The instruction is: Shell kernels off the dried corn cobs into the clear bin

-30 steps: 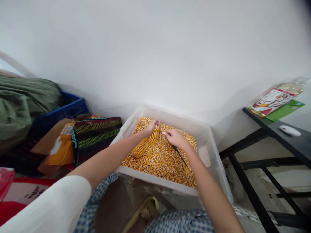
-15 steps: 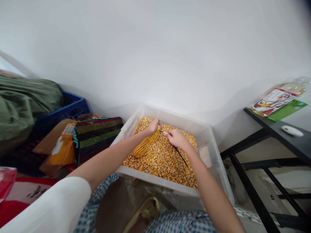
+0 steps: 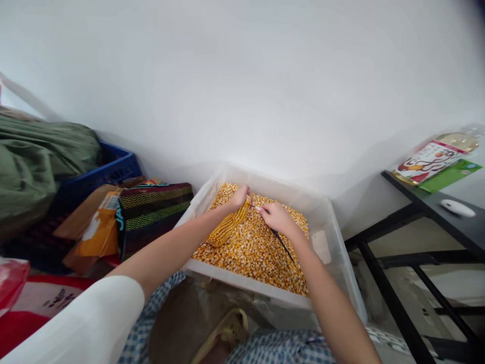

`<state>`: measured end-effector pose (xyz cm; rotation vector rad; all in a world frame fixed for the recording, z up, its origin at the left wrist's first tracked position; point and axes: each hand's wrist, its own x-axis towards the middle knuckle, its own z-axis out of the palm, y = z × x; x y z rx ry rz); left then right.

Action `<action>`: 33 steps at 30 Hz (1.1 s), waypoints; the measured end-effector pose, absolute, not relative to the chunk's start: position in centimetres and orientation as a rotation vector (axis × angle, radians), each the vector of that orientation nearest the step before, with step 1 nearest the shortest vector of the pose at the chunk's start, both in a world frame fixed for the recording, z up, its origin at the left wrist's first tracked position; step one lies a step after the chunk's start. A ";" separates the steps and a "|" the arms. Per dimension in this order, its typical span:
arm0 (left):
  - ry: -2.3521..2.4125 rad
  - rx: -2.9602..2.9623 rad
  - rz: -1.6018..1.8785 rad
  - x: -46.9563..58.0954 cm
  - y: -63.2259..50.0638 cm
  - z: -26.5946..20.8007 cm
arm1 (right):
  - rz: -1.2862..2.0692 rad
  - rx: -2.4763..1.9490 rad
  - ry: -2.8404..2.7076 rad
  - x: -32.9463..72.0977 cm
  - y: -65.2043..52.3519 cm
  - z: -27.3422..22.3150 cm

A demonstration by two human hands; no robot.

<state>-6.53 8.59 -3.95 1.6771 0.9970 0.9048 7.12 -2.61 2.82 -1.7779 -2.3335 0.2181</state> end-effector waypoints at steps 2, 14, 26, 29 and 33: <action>0.963 1.664 0.923 -6.5 8.7 -4.2 | 0.210 -1.797 -2.321 6.9 -2.6 2.6; 0.899 2.006 0.816 -6.2 5.8 -2.4 | 0.691 -1.577 -2.352 9.9 -1.9 2.4; 0.767 2.001 0.773 -5.6 6.1 -3.0 | 0.857 -1.556 -2.426 10.2 -1.7 2.1; 0.749 1.769 0.768 -6.4 7.1 -2.7 | 0.763 -1.609 -2.394 9.7 -1.9 2.7; 0.757 1.613 0.806 -7.0 7.3 -2.5 | 0.571 -1.697 -2.266 9.1 -1.8 2.7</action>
